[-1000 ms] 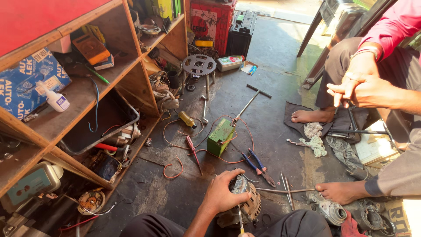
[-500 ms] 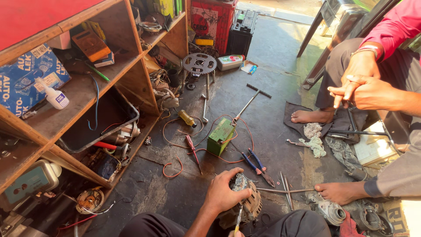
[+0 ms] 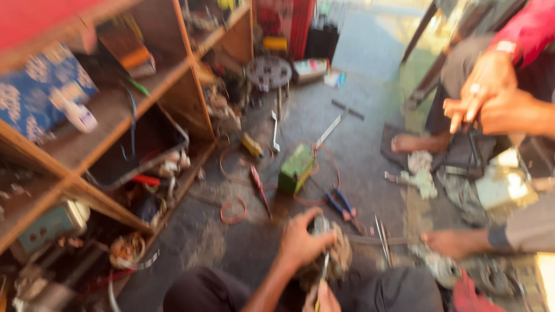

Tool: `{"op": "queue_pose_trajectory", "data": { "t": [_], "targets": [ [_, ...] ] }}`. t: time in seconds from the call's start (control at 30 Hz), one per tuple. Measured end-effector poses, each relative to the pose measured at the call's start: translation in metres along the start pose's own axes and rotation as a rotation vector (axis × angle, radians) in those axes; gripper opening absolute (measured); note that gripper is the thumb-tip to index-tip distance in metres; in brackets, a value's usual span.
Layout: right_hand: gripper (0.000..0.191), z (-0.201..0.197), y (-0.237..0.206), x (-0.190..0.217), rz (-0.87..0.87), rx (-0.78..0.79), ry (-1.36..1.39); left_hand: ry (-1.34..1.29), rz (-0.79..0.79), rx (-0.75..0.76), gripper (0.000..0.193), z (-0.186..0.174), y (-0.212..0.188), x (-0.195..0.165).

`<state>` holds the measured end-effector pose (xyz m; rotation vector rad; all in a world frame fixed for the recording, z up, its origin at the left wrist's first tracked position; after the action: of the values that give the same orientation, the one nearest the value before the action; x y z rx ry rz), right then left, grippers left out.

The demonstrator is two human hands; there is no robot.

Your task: The person sits on the floor and uses a hammer and punch to tap a pin into an alternator. They then use a screwdriver to adjust internal components and rotate the rotor shaft to test movement.

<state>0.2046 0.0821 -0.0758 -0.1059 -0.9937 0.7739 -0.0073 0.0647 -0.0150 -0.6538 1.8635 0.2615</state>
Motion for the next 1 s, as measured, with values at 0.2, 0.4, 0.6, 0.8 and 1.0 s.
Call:
{"op": "queue_pose_trajectory", "data": {
  "t": [0.2, 0.4, 0.6, 0.8, 1.0],
  "targets": [
    [0.042, 0.062, -0.029, -0.048, 0.353, 0.137, 0.259, 0.041, 0.150, 0.014, 0.059, 0.000, -0.005, -0.004],
    [0.039, 0.077, -0.036, -0.035, 0.271, 0.023, 0.136, 0.022, 0.138, 0.011, 0.059, -0.004, -0.003, -0.007],
    [0.034, 0.036, -0.055, -0.043, 0.203, -0.172, -0.029, 0.030, 0.135, 0.004, 0.061, -0.002, -0.002, -0.004],
    [0.033, 0.003, -0.058, -0.031, 0.049, -0.072, -0.579, 0.020, 0.098, 0.013, 0.061, -0.002, -0.003, -0.006],
    [0.029, -0.005, -0.044, -0.028, -0.223, -0.103, -0.876, 0.023, 0.088, 0.042, 0.060, -0.004, -0.002, -0.009]
  ]
}}
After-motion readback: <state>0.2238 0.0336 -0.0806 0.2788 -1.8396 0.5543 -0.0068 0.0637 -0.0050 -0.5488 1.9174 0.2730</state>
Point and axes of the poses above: each hand's wrist, its own y-axis towards the middle knuckle, its own z-axis out of the palm, x = y × z, the point moved 4 cm from there along y, towards the middle knuckle, and after that the axes turned 6 degrees about -z, right-handed, at the moved point
